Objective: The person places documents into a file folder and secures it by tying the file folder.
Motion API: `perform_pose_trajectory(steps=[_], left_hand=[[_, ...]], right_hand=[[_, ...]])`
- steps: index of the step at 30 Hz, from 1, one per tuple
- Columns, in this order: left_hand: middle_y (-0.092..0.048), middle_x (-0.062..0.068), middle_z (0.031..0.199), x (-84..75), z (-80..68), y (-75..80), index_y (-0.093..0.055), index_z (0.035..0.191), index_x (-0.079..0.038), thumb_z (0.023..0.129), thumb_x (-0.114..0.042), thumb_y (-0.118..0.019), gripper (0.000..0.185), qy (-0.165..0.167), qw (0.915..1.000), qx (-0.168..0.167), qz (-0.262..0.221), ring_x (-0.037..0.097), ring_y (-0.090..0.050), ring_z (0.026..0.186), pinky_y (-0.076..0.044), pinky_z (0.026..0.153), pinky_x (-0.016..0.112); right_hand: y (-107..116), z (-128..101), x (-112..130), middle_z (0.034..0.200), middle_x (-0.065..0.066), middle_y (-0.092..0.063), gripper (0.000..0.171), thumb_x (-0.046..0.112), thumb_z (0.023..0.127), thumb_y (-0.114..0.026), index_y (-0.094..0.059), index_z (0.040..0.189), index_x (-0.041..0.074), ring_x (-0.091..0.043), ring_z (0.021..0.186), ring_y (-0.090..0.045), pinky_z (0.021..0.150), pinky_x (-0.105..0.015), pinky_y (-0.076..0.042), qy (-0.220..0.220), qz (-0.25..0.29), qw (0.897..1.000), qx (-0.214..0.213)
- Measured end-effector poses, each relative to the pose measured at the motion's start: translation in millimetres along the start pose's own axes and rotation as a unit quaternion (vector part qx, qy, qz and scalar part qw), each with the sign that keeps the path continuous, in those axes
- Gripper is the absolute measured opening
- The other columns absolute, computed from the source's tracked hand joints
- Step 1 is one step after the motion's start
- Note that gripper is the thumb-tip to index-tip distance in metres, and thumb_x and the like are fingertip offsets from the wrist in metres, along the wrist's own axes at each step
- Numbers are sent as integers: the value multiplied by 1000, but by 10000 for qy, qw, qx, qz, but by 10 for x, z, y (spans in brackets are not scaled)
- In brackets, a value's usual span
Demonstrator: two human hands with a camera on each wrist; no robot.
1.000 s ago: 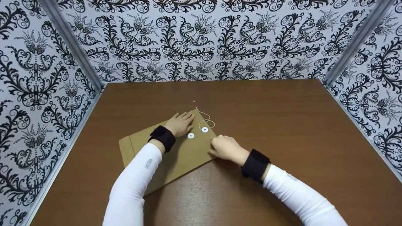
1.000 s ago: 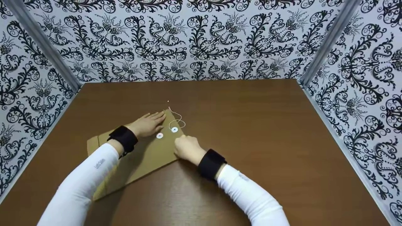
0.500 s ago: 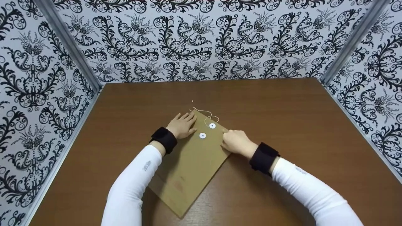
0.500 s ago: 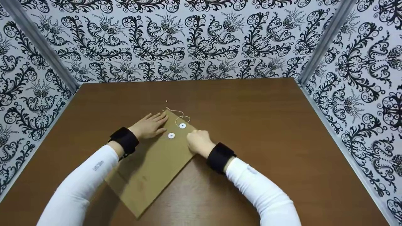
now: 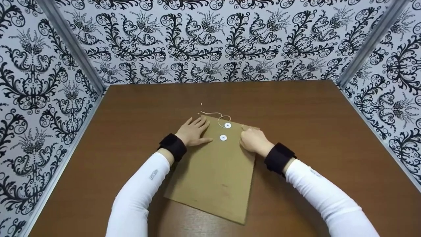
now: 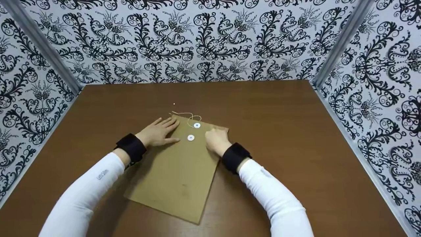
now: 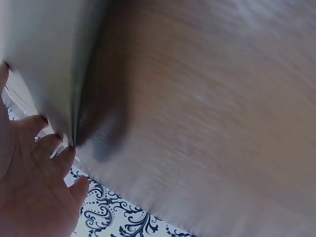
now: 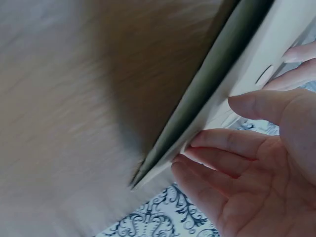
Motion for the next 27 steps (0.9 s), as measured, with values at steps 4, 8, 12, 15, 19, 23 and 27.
perform_pose_trajectory(steps=[4,8,12,15,19,23,27], left_hand=[[-22,12,172,-27,17,-4,-26,163,-11,99,-64,-49,86,-3,10000,19,87,29,-19,162,-13,132,52],[-22,12,172,-56,21,1,-26,163,-11,96,-69,-51,92,-29,10000,19,68,30,-19,162,-12,132,53],[-21,13,172,-66,38,-4,-24,163,-11,94,-71,-52,96,-76,10000,-5,37,31,-17,162,-12,132,53],[-19,12,173,-53,52,-11,-23,164,-13,92,-73,-53,98,-57,10000,-6,-5,30,-16,162,-10,133,53],[-17,10,173,-21,70,-38,-21,164,-14,90,-75,-55,102,-22,10000,12,-52,29,-15,163,-9,133,53],[-17,11,173,-13,52,-40,-22,164,-13,87,-76,-58,105,-53,9999,15,-124,30,-15,163,-9,133,54],[-18,12,173,-37,36,-22,-23,164,-13,85,-77,-59,107,-42,9999,43,-137,30,-15,163,-8,133,53]], right_hand=[[-23,44,-85,92,-29,-73,27,9,97,-55,-67,77,-5,-43,72,-71,62,-56,-60,-126,-27,9998,126],[-28,80,-157,123,-31,-69,28,11,99,-52,-70,97,-10,-45,84,-73,68,-56,-62,-260,47,9991,324],[-31,100,-226,148,-30,-54,42,14,100,-51,-61,130,-13,-46,107,-71,78,-57,-62,-423,80,9978,500],[-40,105,-272,154,-29,-48,51,17,101,-50,-50,144,-10,-45,124,-64,85,-58,-60,-517,158,9968,584],[-51,104,-321,159,-27,-42,56,22,101,-50,-46,149,-7,-43,139,-54,95,-60,-57,-563,358,9952,721],[-63,107,-383,164,-25,-35,65,34,103,-51,-40,153,-6,-40,150,-41,109,-59,-49,-514,610,9917,1011],[-88,106,-465,166,-24,-30,81,51,100,-55,-35,156,-3,-40,153,-35,116,-57,-43,-423,807,9887,1189]])
Point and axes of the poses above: each hand's wrist, its own z-axis towards the middle knuckle, its own y-axis out of the back of the hand, x = y × z, the point moved 3 cm from there along z, towards the middle knuckle
